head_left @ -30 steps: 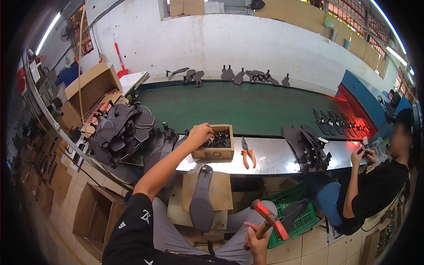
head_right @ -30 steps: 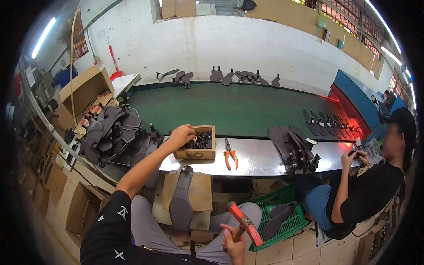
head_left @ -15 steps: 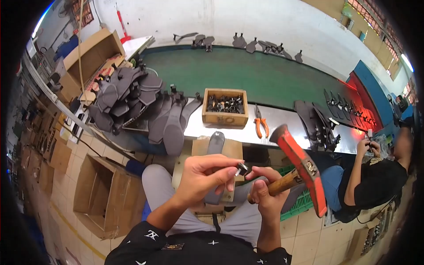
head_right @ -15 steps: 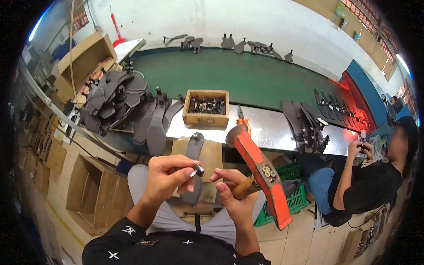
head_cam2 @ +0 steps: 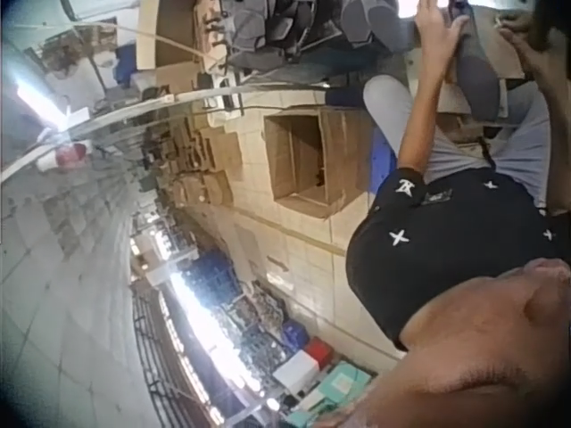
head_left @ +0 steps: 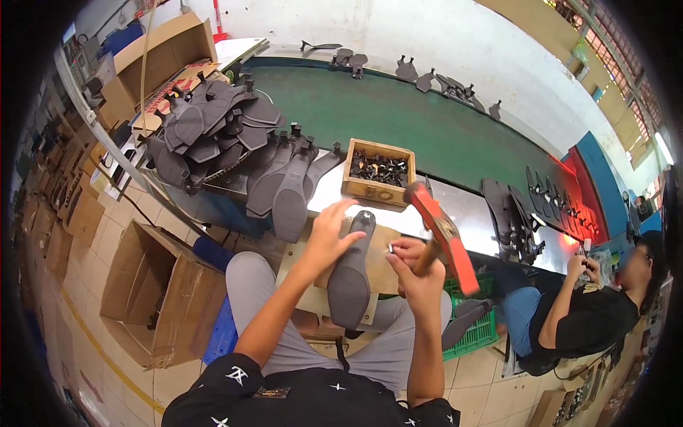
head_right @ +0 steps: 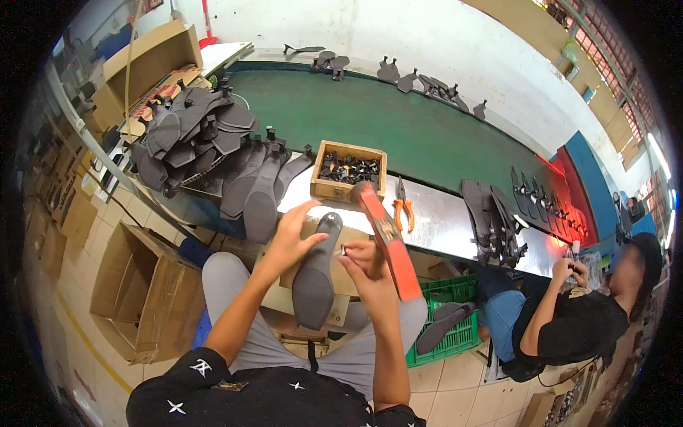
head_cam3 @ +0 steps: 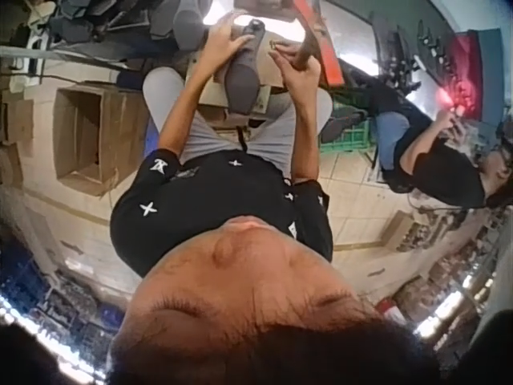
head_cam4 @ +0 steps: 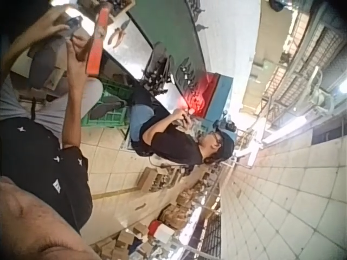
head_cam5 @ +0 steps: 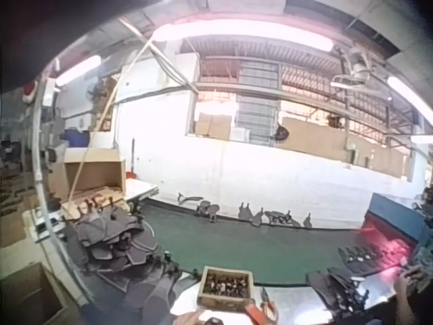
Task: The recorder is assembling shoe components by hammering nails and positioning the upper onto the sole.
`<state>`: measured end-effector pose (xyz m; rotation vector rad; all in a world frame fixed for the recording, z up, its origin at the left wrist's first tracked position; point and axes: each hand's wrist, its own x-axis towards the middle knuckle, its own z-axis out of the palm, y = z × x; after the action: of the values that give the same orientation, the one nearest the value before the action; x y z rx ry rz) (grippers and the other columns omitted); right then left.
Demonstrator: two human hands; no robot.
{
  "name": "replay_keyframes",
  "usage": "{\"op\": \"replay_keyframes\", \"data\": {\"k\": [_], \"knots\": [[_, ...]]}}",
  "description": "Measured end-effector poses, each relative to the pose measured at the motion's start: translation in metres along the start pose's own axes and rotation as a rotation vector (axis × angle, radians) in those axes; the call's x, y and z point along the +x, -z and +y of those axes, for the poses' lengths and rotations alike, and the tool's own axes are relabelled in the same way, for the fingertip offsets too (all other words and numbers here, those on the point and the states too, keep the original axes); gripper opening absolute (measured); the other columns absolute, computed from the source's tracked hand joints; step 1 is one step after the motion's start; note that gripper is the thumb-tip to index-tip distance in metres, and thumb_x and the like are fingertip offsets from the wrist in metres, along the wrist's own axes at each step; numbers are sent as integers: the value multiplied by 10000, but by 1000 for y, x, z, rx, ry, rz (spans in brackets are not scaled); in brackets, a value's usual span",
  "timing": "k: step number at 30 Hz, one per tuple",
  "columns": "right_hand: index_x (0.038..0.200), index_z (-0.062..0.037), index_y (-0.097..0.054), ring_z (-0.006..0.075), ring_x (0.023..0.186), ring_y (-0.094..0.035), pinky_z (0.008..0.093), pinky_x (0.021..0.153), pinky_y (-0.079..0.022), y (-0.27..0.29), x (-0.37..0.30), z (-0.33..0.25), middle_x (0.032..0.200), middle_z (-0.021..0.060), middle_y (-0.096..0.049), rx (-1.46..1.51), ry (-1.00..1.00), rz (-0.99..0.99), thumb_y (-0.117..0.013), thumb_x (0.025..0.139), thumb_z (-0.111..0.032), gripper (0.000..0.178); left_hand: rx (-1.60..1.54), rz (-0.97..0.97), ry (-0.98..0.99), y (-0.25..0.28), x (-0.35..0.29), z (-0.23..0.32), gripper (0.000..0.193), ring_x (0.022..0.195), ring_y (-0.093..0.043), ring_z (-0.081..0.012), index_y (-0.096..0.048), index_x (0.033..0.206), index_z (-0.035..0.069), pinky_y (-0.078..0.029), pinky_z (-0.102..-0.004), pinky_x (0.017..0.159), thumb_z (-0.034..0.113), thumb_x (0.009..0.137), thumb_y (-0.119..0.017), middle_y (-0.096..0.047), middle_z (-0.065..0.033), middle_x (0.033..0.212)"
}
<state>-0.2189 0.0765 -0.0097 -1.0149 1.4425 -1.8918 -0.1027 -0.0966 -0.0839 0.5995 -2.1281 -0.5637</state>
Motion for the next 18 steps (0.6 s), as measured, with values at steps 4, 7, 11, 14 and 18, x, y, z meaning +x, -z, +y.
{"op": "replay_keyframes", "data": {"k": [4,7,11,14,18], "knots": [[975,26,-687,153,934,-649,266,775,-518,8,36,30,1074,102,-686,-223,17,-39,-713,882,-27,111,-423,-95,35,-21,15,-22,451,907,-631,-289,-620,1184,32,-507,-373,782,268,826,-761,-650,-175,1138],[1036,56,-674,120,888,-658,263,780,-512,6,50,43,1004,84,-708,-308,16,-107,-701,892,-19,165,-387,-248,79,-18,21,-21,286,878,-638,-282,-681,1013,36,-503,-370,739,233,820,-760,-678,-116,949],[1039,55,-670,111,834,-658,263,746,-517,0,57,57,946,71,-712,-314,-3,-152,-704,892,-37,177,-405,-192,77,-11,7,-14,260,818,-644,-286,-678,958,13,-500,-374,723,152,766,-785,-667,-121,886],[1034,52,-676,139,923,-655,275,814,-516,4,58,70,1036,90,-699,-330,-100,-196,-708,884,-23,170,-391,-183,79,-6,-3,-8,269,812,-653,-246,-681,984,12,-511,-327,716,116,755,-777,-672,-115,906],[1014,43,-681,168,906,-680,296,795,-524,0,57,67,1007,95,-697,-501,61,-285,-714,838,4,183,-447,-162,135,-4,-10,-12,274,836,-662,-262,-679,980,8,-516,-341,739,100,742,-780,-674,-126,904]]}}
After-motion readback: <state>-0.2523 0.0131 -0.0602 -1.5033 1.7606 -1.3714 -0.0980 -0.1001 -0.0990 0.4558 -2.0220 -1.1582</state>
